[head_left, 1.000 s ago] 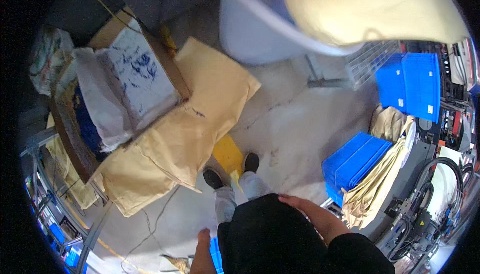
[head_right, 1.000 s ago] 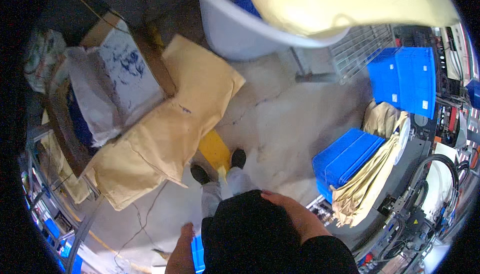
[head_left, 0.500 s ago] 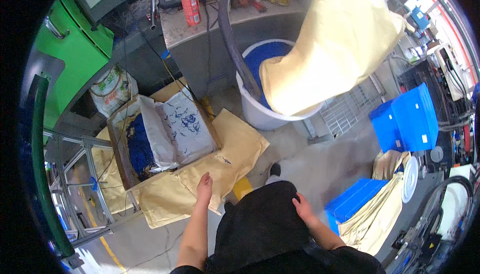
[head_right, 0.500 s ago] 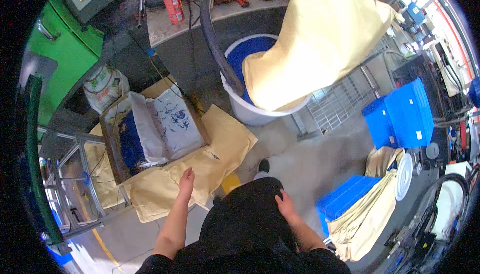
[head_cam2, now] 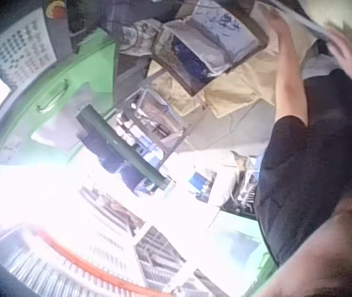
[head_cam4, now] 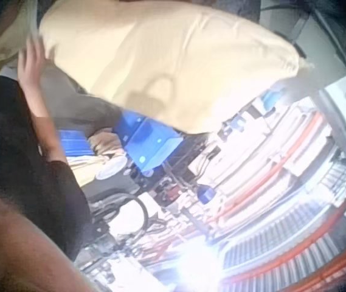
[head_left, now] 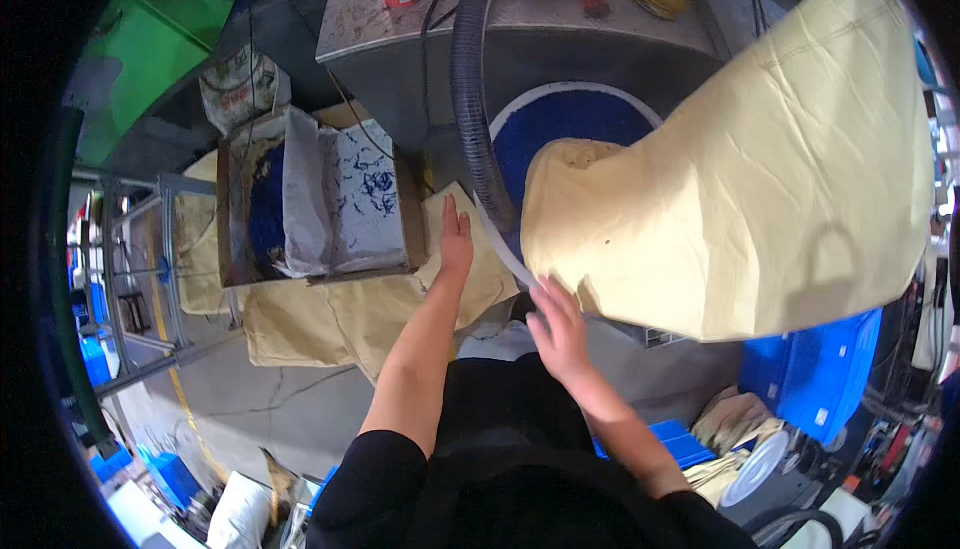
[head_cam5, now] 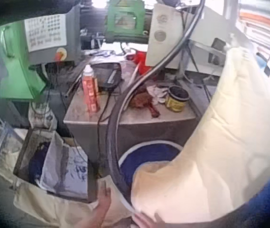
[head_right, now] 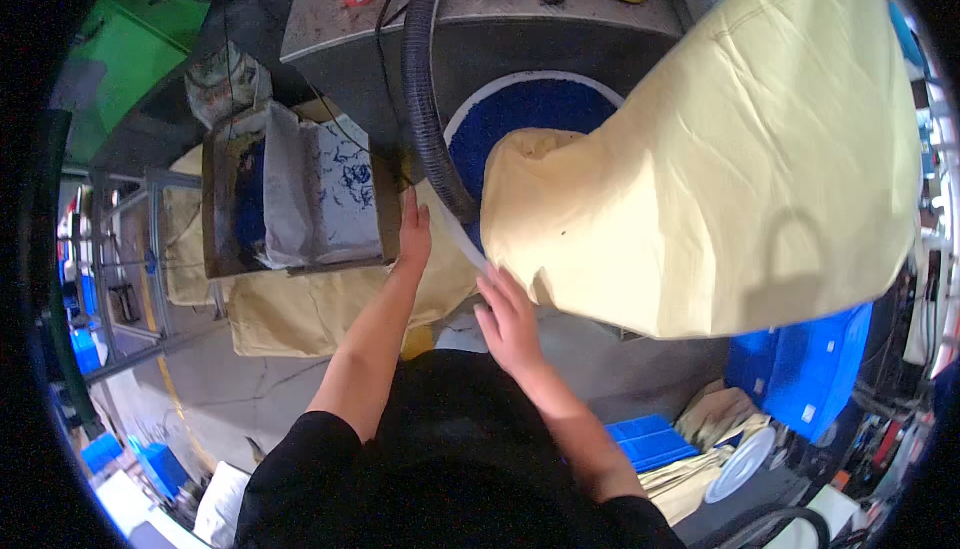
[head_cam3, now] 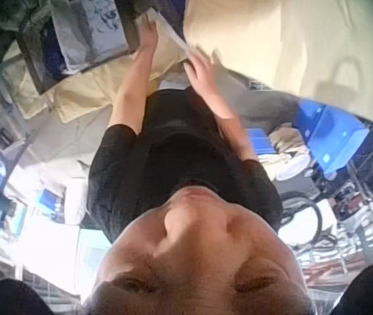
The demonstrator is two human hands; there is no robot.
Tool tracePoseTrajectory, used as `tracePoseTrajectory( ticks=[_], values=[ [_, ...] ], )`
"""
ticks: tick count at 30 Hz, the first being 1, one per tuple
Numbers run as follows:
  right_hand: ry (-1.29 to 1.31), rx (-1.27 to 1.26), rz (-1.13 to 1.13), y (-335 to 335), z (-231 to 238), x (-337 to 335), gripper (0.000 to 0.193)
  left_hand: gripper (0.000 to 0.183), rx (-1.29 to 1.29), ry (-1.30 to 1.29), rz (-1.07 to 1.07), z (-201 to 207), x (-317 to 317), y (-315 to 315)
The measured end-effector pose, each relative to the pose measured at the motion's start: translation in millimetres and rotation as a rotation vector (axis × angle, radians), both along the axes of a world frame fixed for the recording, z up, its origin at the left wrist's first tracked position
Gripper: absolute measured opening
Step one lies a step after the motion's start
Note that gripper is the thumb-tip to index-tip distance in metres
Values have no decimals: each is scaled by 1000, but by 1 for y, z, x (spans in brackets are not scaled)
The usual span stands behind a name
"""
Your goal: The person sweeps a pile of blue plastic pellets from the factory floor into a metal dustpan using a traditional straw broom. After collecting the pellets, the person pours them into a large white bucket and then places a yellow cloth over the bucket's opening.
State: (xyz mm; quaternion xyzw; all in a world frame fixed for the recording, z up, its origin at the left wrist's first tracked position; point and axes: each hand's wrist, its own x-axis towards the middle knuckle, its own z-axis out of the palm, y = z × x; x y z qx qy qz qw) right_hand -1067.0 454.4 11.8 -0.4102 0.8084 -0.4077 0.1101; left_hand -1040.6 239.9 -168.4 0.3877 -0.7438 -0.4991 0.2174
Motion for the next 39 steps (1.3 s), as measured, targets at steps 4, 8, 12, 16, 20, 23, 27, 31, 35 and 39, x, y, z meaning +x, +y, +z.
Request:
tracePoseTrajectory(
  ticks=[4, 8, 12, 16, 20, 23, 27, 31, 35, 39],
  values=[
    [290, -60, -162, -106, -13, -131, 36, 49, -289, -29, -92, -15, -40, -10],
    [423, 193, -35, -176, -65, -203, 44, 59, -377, -6, -170, -27, -63, -26],
    [586, 444, 283, -210, -105, -237, 51, 70, -259, -81, -338, -22, -79, -41],
    [656, 585, 453, -242, -132, -242, 59, 60, -439, -32, -379, -5, -86, -53],
    [582, 768, 451, -258, -146, -260, 64, 52, -401, 10, -422, 13, -111, -67],
    [508, 812, 354, -252, -142, -270, 65, 59, -572, -10, -475, -3, -124, -80],
    [419, 809, 153, -226, -134, -282, 68, 70, -681, -99, -634, 12, -147, -82],
    [367, 1006, 4, -217, -112, -282, 70, 73, -800, -84, -768, 20, -163, -86],
    [423, 758, -20, -211, -110, -292, 68, 68, -725, -56, -839, 22, -170, -79],
    [497, 642, 267, -228, -119, -295, 58, 64, -686, 2, -801, 21, -170, -75]
  ],
)
